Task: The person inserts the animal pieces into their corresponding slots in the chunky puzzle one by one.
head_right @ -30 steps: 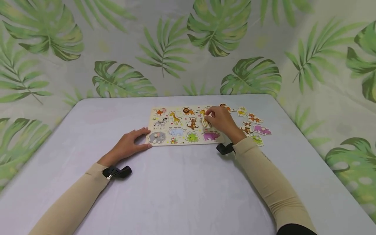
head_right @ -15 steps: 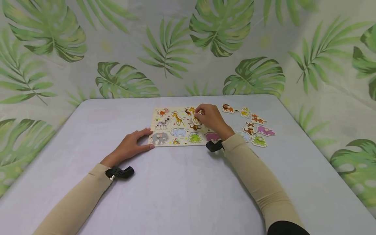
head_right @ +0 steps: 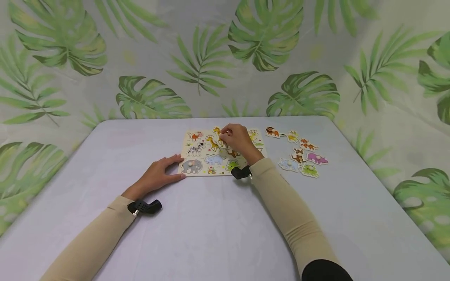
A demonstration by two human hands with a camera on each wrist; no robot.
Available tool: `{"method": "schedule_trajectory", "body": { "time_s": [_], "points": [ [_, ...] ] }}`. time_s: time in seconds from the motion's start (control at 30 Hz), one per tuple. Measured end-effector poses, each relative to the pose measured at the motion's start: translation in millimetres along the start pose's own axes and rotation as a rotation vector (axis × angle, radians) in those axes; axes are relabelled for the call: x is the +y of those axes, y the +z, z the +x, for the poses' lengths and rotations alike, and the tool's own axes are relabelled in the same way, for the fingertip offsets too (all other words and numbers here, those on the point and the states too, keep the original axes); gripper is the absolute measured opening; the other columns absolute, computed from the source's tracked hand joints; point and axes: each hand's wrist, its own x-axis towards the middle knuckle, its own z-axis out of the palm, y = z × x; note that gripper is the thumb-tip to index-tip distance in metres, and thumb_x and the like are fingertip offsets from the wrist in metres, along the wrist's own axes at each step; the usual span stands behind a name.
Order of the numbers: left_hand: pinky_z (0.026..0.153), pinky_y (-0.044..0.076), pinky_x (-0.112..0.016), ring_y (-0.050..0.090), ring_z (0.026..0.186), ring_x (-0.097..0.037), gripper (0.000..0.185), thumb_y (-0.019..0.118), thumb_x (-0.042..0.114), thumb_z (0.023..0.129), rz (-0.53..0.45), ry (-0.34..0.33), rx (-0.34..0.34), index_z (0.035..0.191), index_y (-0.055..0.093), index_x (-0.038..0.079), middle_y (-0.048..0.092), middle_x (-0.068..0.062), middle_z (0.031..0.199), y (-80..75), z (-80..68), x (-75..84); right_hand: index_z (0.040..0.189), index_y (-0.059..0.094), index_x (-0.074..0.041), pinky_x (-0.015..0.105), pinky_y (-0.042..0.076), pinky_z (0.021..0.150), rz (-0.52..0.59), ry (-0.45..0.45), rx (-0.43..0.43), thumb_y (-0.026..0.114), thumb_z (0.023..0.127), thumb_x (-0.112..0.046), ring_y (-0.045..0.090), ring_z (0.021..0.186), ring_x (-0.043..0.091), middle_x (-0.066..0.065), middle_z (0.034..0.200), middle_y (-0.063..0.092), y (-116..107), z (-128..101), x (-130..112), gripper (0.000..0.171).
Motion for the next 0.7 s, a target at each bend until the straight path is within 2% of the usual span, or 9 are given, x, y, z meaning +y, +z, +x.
{"method": "schedule_trajectory", "body": {
  "time_s": [0.27,0.7],
  "points": [
    [0.118,0.018,-0.047,0.033,0.14,-0.027,0.068,0.073,0.048,0.083,0.009,0.002,0.001,0.138,0.053,0.015,0.042,-0.007,0.149,3.0,2.2,-1.2,0.105,0.071,-0.01,0.032,0.038,0.056,0.075,0.043,0.008,0.065,0.093,-0.026,0.036,0.053,0.017,0.001,0.059,0.039,17.9,6.9,0.3,0.02],
    [0.118,0.018,-0.047,0.033,0.14,-0.027,0.068,0.073,0.047,0.083,0.002,0.005,0.002,0.138,0.053,0.014,0.042,-0.008,0.149,-0.7,0.1,-0.5,0.102,0.072,-0.012,0.031,0.032,0.052,0.142,0.05,0.097,0.068,0.092,-0.026,0.028,0.048,0.015,-0.001,0.056,0.034,24.8,15.8,-3.8,0.018]
  ]
}}
